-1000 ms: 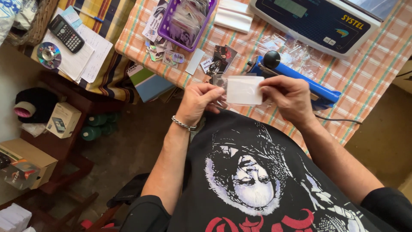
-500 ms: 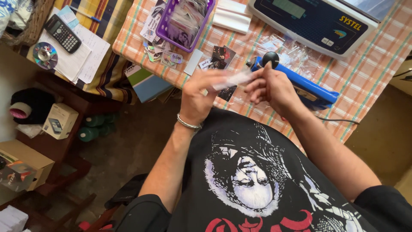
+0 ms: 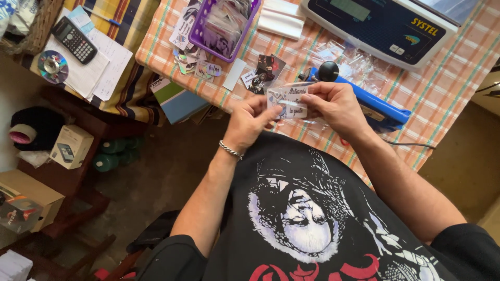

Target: Packaging small printed stickers into plastic bags and sealing them with a heat sealer

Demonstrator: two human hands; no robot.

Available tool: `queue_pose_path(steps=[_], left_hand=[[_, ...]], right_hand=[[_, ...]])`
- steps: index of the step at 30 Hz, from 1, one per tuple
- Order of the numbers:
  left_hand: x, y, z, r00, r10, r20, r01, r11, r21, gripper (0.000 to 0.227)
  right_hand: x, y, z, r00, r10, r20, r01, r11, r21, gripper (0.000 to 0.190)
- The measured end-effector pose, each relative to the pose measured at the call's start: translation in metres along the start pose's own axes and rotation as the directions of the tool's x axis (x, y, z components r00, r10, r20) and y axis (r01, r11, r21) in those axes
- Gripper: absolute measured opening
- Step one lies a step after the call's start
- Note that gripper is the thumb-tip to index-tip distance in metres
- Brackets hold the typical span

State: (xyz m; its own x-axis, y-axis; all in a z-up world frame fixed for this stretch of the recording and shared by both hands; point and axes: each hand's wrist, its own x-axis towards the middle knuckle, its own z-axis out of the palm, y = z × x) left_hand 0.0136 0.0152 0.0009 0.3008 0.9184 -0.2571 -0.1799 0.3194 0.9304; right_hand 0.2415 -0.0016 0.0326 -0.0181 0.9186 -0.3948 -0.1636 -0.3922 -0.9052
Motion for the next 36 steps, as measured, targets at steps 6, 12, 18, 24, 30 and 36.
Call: queue_pose_path(steps=[6, 12, 18, 24, 30, 36], left_hand=[[-0.009, 0.002, 0.008, 0.990, -0.140, 0.008, 0.138, 0.960, -0.244, 0.019], [-0.007, 0.022, 0.006, 0.992, -0.096, -0.080, 0.091, 0.994, -0.065, 0.017], [-0.009, 0.028, 0.000, 0.990, 0.134, 0.050, -0.143, 0.905, 0.401, 0.005], [-0.017, 0.014, -0.003, 0.994, 0.083, 0.073, -0.100, 0.955, 0.280, 0.007], [-0.019, 0.018, -0.003, 0.995, 0.032, 0.096, -0.054, 0.972, 0.230, 0.008], [-0.019, 0.033, -0.005, 0.984, 0.023, 0.176, -0.051, 0.986, 0.160, 0.013]], right_hand=[[-0.005, 0.003, -0.004, 0.997, 0.059, 0.054, -0.065, 0.990, 0.128, 0.018], [-0.008, 0.010, -0.006, 0.997, 0.015, 0.082, -0.011, 0.999, -0.048, 0.022], [-0.014, -0.003, 0.003, 0.993, -0.035, 0.113, 0.037, 0.999, -0.024, 0.036], [-0.014, 0.005, 0.004, 0.985, -0.034, 0.171, 0.069, 0.978, -0.199, 0.028], [-0.007, 0.015, -0.004, 0.958, 0.051, 0.284, -0.044, 0.999, -0.029, 0.031], [-0.004, 0.008, -0.001, 0.924, 0.031, 0.381, -0.070, 0.994, 0.088, 0.037]])
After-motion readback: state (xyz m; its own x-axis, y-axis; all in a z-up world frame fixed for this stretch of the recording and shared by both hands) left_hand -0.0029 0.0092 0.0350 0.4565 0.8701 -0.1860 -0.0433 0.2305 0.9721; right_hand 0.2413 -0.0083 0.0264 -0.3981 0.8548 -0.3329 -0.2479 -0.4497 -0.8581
